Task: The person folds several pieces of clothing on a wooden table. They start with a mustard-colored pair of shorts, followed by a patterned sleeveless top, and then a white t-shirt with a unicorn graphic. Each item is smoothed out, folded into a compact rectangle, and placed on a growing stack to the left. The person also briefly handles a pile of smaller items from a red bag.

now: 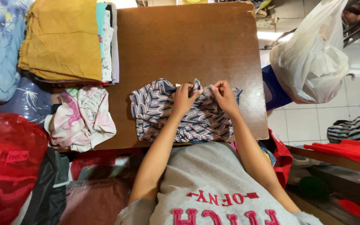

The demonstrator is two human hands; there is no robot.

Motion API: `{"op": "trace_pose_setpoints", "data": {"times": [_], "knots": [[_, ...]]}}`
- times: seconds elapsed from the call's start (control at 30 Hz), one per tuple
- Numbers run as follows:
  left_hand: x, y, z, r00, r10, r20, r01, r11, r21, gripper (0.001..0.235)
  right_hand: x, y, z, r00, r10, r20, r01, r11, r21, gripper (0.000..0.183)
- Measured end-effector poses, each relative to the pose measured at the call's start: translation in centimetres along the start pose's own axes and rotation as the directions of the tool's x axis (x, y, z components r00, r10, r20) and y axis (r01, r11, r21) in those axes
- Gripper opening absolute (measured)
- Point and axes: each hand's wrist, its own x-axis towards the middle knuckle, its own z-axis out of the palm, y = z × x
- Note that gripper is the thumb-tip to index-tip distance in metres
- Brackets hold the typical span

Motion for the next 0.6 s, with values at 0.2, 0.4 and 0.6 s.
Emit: {"op": "trace_pose_setpoints", "data": {"times": [0.2,0.4,0.6], "knots": [[2.3,0.3,0.5,0.966,-0.107,0.235,0.179,0.933,-0.312,0.033,-2.0,-3.8,-1.6,0.97,0.219,0.11,-0.236,0.954,0.186,0.031],[3.4,2.0,-1.9,0.986,0.082,0.147,0.038,0.744,-0.667,0.026,-3.2,-5.9,-2.7,0.994,0.105,0.041,-0.112,0.907,0.407,0.038],[3.4,3.1,-3.6,0.981,0.162,0.102,-0.083,0.84,-0.537,0.032,-3.7,-8.1,-2.7,0.993,0.121,-0.002,-0.112,0.928,0.356,0.049]]}}
